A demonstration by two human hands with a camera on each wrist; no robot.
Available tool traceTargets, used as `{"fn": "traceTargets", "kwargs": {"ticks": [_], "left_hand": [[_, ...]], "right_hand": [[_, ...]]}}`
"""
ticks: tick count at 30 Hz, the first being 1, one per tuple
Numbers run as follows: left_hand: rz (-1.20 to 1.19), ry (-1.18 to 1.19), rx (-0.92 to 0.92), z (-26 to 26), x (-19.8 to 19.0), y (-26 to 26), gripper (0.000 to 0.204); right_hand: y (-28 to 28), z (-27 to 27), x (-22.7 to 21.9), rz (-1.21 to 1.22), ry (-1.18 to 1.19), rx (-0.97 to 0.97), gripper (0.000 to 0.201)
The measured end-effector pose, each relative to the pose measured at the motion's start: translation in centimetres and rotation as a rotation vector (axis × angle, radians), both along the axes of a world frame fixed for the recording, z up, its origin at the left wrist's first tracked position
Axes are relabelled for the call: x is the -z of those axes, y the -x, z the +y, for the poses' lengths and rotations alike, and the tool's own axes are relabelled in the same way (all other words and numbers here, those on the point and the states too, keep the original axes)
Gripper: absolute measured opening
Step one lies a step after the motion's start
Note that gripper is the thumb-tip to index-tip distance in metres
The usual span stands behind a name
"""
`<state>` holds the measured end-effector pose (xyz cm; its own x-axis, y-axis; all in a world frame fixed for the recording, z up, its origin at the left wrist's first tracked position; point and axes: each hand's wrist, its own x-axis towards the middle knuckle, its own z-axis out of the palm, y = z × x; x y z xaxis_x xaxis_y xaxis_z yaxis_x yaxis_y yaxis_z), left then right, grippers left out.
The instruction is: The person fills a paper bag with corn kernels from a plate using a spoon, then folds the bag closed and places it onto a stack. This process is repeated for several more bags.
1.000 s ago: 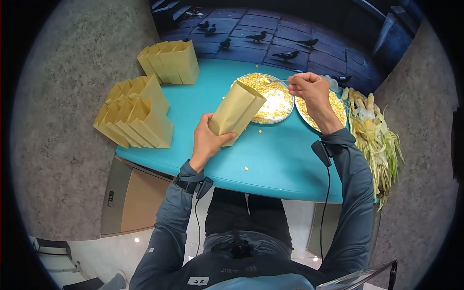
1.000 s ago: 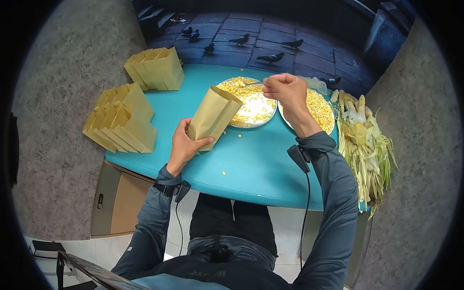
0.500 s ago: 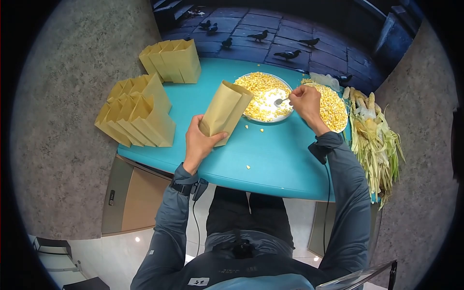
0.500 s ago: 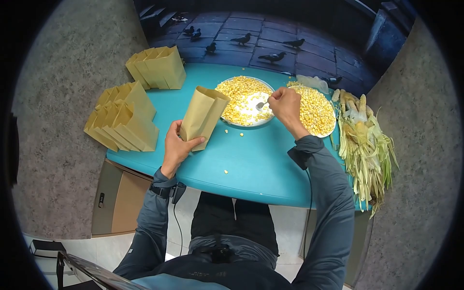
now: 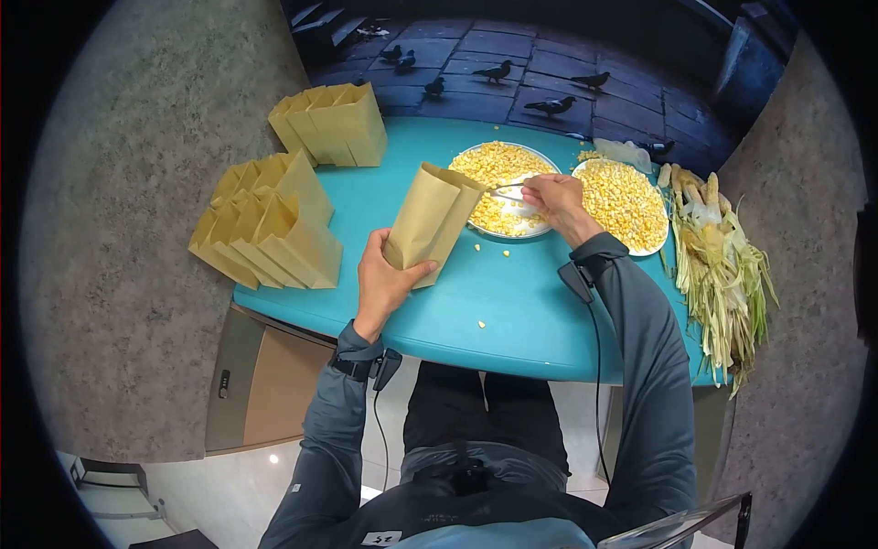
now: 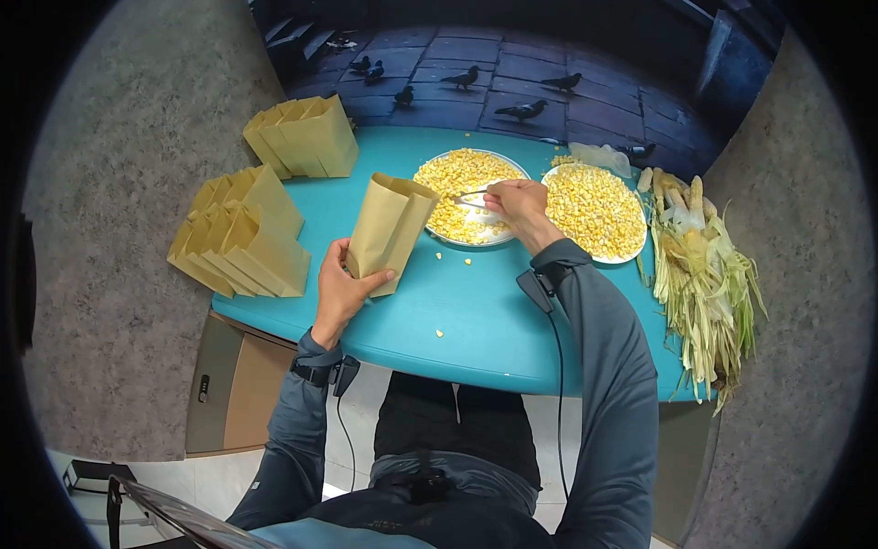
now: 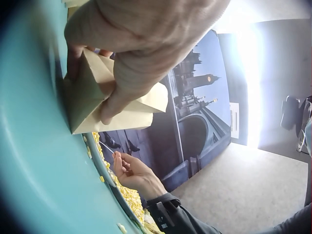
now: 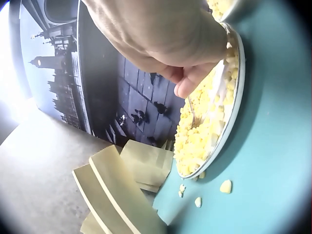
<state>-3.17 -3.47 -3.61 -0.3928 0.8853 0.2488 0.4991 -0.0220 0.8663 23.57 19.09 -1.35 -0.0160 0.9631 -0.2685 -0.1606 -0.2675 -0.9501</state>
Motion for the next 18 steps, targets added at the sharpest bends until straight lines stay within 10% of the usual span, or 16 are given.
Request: {"fn": "traceTargets", "kwargs": {"ticks": [12, 18], "left_hand": [[-0.017, 0.033, 0.044, 1.9, -0.7, -2.6, 0.08], [0.017, -0.003, 0.018, 1.6, -0.6, -2.3, 0.08]], "right_hand": [[-3.2, -5.8, -12.1, -0.068, -0.363, -0.139, 0.011], [-1.4, -8.8, -10.9, -0.548, -1.155, -0.254, 0.005]]}}
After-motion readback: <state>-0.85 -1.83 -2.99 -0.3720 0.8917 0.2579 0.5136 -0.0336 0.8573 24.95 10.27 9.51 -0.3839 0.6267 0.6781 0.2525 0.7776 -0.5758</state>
